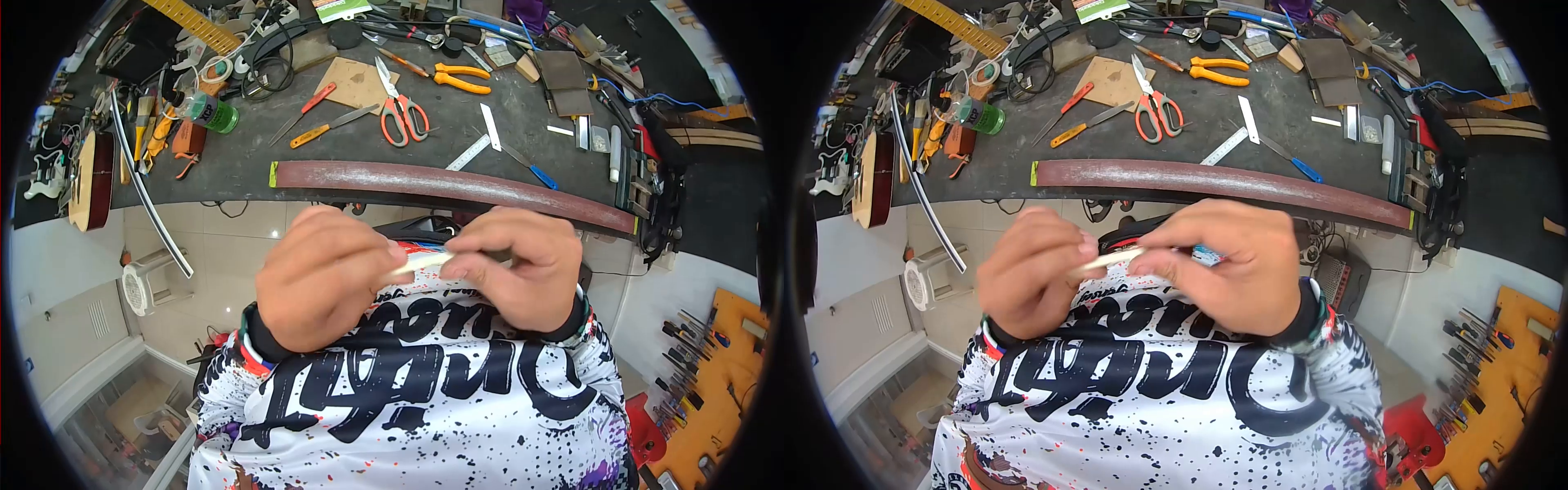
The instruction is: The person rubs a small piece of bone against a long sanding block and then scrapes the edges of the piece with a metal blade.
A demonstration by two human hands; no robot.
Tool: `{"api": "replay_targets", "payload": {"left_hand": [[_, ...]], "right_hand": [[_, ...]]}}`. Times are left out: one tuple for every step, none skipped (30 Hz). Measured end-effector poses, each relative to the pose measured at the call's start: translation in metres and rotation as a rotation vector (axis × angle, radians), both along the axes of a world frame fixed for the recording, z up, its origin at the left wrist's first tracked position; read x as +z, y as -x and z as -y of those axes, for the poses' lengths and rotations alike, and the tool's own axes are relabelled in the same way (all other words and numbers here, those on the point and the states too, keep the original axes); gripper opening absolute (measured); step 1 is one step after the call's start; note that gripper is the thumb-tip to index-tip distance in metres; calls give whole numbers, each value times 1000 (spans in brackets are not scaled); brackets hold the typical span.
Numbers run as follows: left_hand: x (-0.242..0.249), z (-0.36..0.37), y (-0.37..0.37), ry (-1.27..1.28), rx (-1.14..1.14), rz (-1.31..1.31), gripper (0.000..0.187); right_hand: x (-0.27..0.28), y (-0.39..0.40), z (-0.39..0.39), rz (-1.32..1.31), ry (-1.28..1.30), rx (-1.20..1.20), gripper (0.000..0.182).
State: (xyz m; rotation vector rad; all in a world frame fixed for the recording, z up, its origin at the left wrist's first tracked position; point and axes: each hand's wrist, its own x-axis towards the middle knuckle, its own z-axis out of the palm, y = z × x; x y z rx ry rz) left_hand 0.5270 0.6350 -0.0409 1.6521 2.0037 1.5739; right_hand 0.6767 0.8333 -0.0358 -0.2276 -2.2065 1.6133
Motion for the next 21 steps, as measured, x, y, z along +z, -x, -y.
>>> {"api": "replay_targets", "payload": {"left_hand": [[-1, 1, -6, 62, 143, 337, 13], [-4, -1, -7, 58, 150, 333, 13], [-6, -2, -8, 23, 179, 676, 12], [-6, -2, -8, -13, 204, 1020, 13], [-3, -2, -5, 17, 181, 1154, 16], [0, -2, -5, 19, 182, 1153, 16], [2, -5, -6, 29, 149, 1148, 13], [4, -8, -7, 36, 115, 1143, 10], [7, -9, -9, 71, 124, 1104, 10], [9, -10, -11, 68, 125, 1105, 10], [11, -11, -12, 74, 92, 1116, 9], [12, -12, -11, 79, 58, 1124, 9], [11, -11, -11, 76, 59, 1123, 9], [9, -9, -10, 111, 31, 1160, 11], [7, -8, -9, 145, 5, 1198, 14], [8, -11, -14, 142, 7, 1200, 14], [11, -16, -21, 45, 32, 1149, 21], [12, -19, -24, -52, 56, 1095, 29], [10, -15, -22, -31, 57, 1015, 45], [7, -13, -20, -32, 60, 1016, 45], [2, -11, -18, -29, 84, 816, 42]], "right_hand": [[-6, -6, -1, 71, -130, -260, 6], [-12, -11, -7, 89, -41, -311, 7], [-11, -12, -11, 131, 56, -310, 12], [-9, -11, -13, 175, 156, -310, 20], [-13, -7, -10, 174, 161, -306, 20], [-17, -1, -6, 67, 146, -224, 31], [-18, 4, -2, -44, 124, -142, 41], [-12, 7, 1, -34, 172, -78, 53], [-10, 9, 3, -53, 150, -45, 53], [-9, 11, 6, -69, 130, -10, 52], [-4, 11, 10, -53, 155, -21, 43], [-1, 11, 8, -56, 153, -18, 43], [1, 11, 7, -60, 50, -24, 37], [2, 11, 6, -63, -54, -30, 32], [-5, 11, 10, -84, 64, -88, 26], [-5, 9, 10, -82, 63, -84, 26], [-4, 7, 9, -49, 42, -74, 26], [-3, 6, 8, -17, 20, -64, 26], [-2, 5, 7, -18, 20, -61, 26], [0, 4, 7, -4, 12, -59, 26], [0, 4, 7, 11, 5, -57, 26]]}}
